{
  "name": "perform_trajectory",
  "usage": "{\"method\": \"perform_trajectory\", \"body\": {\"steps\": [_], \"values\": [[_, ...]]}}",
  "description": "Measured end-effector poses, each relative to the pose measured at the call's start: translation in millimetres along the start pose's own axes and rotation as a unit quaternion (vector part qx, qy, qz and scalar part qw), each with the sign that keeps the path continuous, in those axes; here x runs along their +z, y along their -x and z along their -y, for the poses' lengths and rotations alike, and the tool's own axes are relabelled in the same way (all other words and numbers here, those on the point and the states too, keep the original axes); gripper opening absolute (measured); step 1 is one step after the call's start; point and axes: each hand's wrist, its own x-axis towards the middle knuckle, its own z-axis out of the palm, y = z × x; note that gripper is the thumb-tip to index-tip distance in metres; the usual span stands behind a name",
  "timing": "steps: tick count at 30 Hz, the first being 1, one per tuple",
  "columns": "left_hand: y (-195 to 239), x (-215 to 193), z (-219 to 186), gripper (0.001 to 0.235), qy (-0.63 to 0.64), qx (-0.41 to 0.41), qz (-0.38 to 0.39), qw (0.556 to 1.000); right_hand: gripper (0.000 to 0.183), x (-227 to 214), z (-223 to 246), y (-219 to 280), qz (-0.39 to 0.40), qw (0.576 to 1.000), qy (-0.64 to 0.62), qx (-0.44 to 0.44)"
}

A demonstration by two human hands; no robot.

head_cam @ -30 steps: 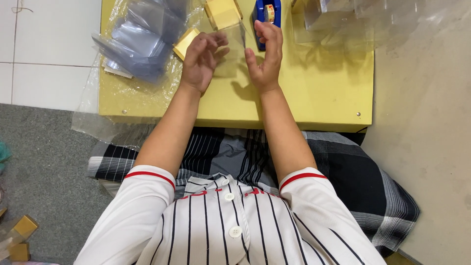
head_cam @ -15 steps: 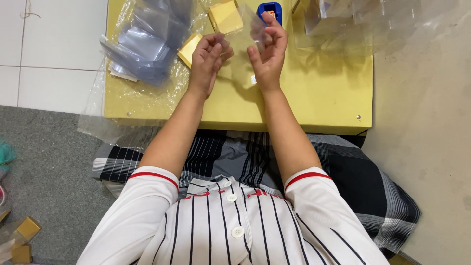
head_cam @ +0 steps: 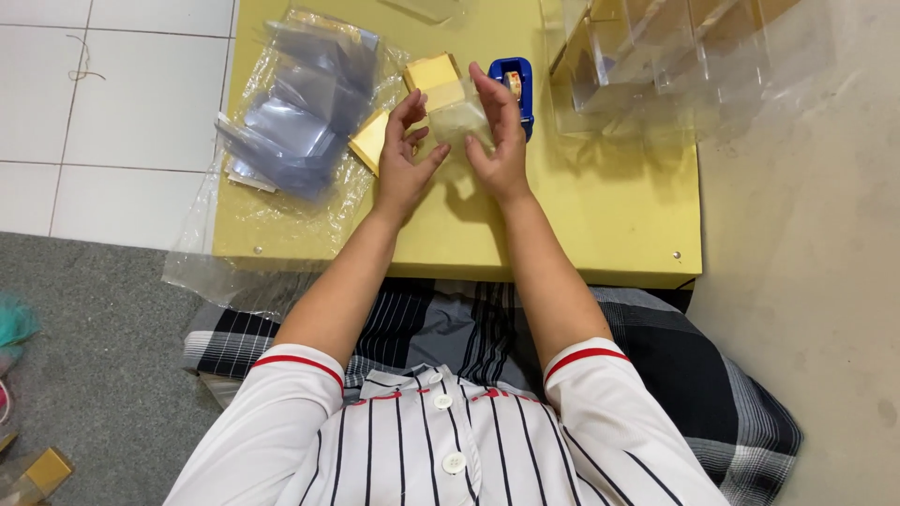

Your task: Folding small gold boxes, placing them into clear plastic bags, and sealing them with tape.

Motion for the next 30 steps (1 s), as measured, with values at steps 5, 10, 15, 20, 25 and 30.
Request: {"method": "perform_trajectory", "body": {"steps": [5,10,15,20,25,30], "values": [[1,0,-1,0.086,-0.002,0.019,-0.002,1.0,0.067,-1,-9,7,0.022,1.0,0.016,-0.003],[2,-1,0,0.084,-0.035,0.028,0.012,0.999,0.062,-3,-21,11,0.029,0.999,-0.011,0.015],[1,0,0,0.073,-0.033,0.029,0.027,0.999,0.066,-7,-33,11,0.004,0.998,-0.057,0.011],[4,4,-14,0.058,-0.054,0.029,-0.007,0.998,0.037,-5,-24,8,-0.052,0.998,-0.045,-0.009],[6,7,-18,0.043,-0.076,0.031,-0.044,0.996,0.03,-5,-26,10,-0.082,0.996,0.02,-0.006],[6,8,-13,0.044,-0.06,0.064,-0.059,0.994,0.076,-2,-18,11,-0.035,0.994,0.097,-0.024]]}}
